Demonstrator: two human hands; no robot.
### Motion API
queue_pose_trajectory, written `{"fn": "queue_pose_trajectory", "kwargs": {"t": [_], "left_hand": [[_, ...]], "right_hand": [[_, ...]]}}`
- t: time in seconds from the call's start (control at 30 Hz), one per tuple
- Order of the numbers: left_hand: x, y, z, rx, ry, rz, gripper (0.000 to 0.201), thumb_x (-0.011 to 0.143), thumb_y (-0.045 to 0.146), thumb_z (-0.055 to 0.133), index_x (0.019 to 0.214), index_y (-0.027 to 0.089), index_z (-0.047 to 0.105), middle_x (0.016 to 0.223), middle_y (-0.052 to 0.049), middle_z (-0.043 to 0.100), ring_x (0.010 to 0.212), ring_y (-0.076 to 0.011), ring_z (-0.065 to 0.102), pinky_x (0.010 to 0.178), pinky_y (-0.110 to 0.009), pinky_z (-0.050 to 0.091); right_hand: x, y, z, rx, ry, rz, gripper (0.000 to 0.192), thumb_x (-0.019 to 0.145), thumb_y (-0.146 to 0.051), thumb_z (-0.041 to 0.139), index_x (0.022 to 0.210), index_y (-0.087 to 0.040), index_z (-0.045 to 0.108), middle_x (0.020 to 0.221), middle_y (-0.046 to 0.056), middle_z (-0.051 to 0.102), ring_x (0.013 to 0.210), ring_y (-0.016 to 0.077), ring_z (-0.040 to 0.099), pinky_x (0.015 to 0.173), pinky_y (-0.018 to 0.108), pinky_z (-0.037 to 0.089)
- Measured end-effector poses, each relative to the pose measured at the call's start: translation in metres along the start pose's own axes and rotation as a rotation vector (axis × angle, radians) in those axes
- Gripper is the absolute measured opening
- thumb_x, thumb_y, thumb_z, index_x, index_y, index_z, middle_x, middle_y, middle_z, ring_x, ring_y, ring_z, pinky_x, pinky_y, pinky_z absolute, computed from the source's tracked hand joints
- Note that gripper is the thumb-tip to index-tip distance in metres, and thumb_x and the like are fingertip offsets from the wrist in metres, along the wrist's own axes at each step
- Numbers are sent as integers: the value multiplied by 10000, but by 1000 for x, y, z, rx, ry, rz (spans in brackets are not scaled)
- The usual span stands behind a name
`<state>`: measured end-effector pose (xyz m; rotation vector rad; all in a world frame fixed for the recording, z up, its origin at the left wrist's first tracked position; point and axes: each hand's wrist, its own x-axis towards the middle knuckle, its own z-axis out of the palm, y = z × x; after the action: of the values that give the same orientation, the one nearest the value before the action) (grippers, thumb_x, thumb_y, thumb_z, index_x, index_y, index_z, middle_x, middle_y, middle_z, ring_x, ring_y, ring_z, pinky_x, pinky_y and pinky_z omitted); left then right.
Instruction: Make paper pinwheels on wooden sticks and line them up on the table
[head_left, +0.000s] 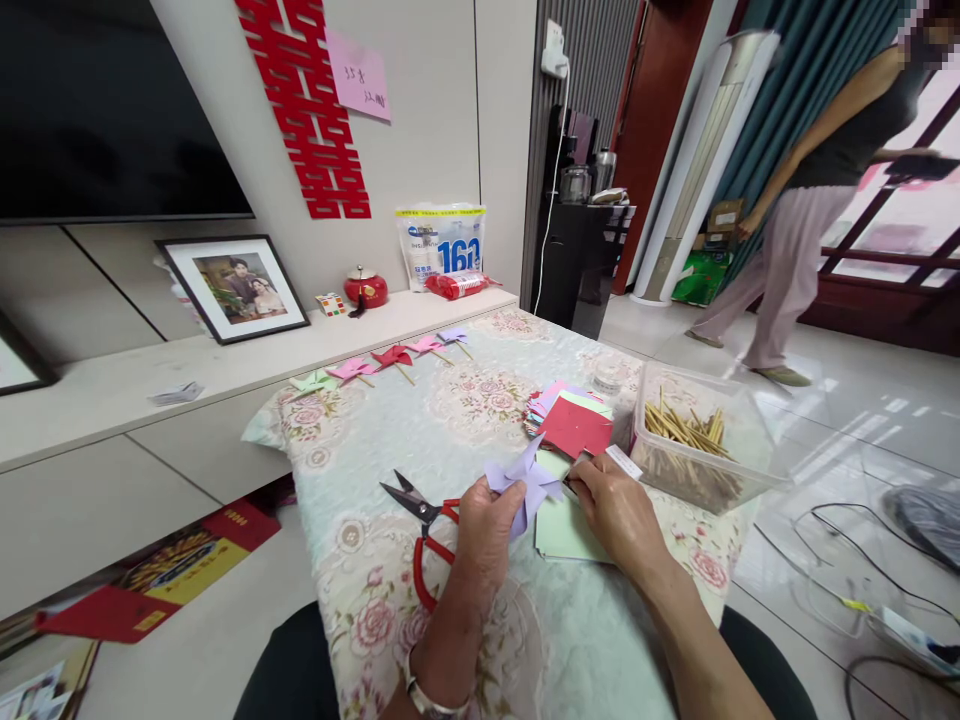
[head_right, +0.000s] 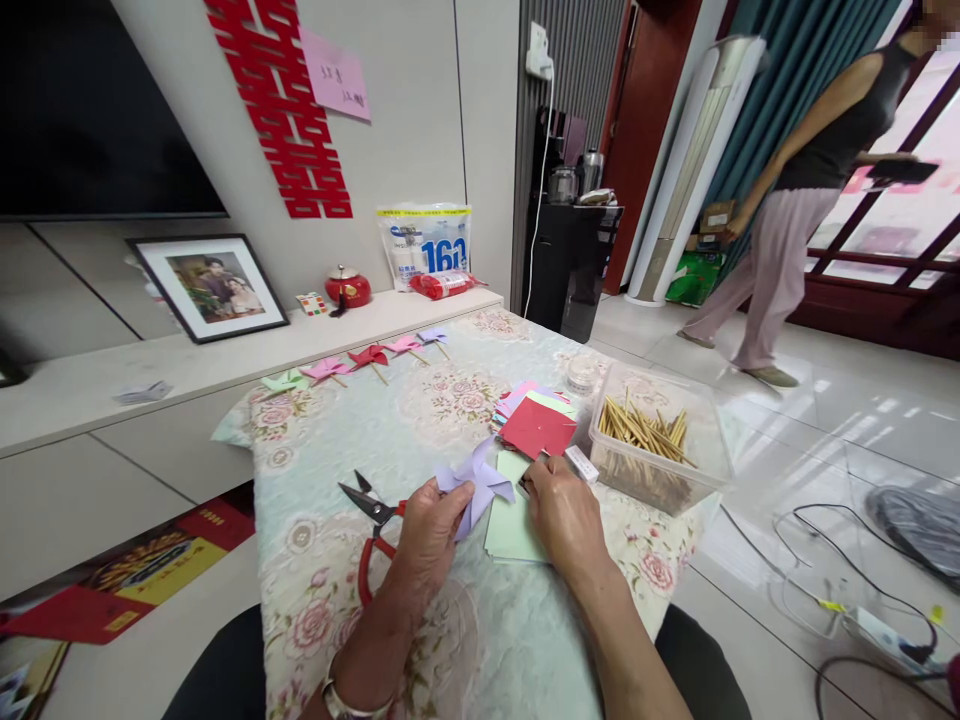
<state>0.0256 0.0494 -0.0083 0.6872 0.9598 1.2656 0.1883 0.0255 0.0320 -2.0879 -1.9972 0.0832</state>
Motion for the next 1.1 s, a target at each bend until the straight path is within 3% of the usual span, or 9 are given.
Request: {"fn": "queue_pose_trajectory", "kwargs": {"t": [0.1, 0.4, 0.63, 0.83, 1.1], "left_hand": [[1, -2, -1, 1, -6, 5, 267, 637, 306, 785, 824, 132, 712, 660, 0, 706, 575, -141, 596, 572, -239, 466], [1, -1, -1, 0, -2, 2, 260, 635, 295, 784, 822, 133, 705, 648, 5, 695, 584, -141, 596, 592, -244, 479], [0, 2, 2, -14, -13, -14, 269, 630, 287, 788, 829, 127, 706, 641, 3, 695, 568, -137, 591, 597, -252, 488], [-1, 3, 2, -26, -9, -19, 281, 622, 280, 791, 841, 124, 709, 653, -2, 711, 569, -138, 602, 572, -238, 467], [-4, 8, 6, -33, 13, -29, 254, 585, 254, 799, 788, 130, 709, 648, 2, 718, 559, -128, 601, 567, -226, 459]], "right_hand": [[1, 2, 3, 15, 11, -41, 188, 972, -186, 555, 1024, -256, 722, 995, 52, 667, 842, 178, 644, 631, 256, 349], [1, -2, 1, -99, 13, -8, 177, 963, -182, 537, 903, -201, 702, 965, 64, 657, 735, 163, 613, 557, 272, 270], [-2, 10, -9, 5, 15, 9, 189, 956, -163, 529, 973, -211, 711, 925, 60, 652, 775, 174, 626, 598, 259, 321], [-6, 8, -17, -111, -55, 62, 130, 926, -228, 568, 931, -205, 696, 982, 75, 622, 718, 176, 607, 541, 264, 245], [-5, 27, -19, 48, -101, -12, 290, 922, -104, 464, 958, -192, 739, 915, 80, 587, 771, 188, 602, 655, 266, 366]]}}
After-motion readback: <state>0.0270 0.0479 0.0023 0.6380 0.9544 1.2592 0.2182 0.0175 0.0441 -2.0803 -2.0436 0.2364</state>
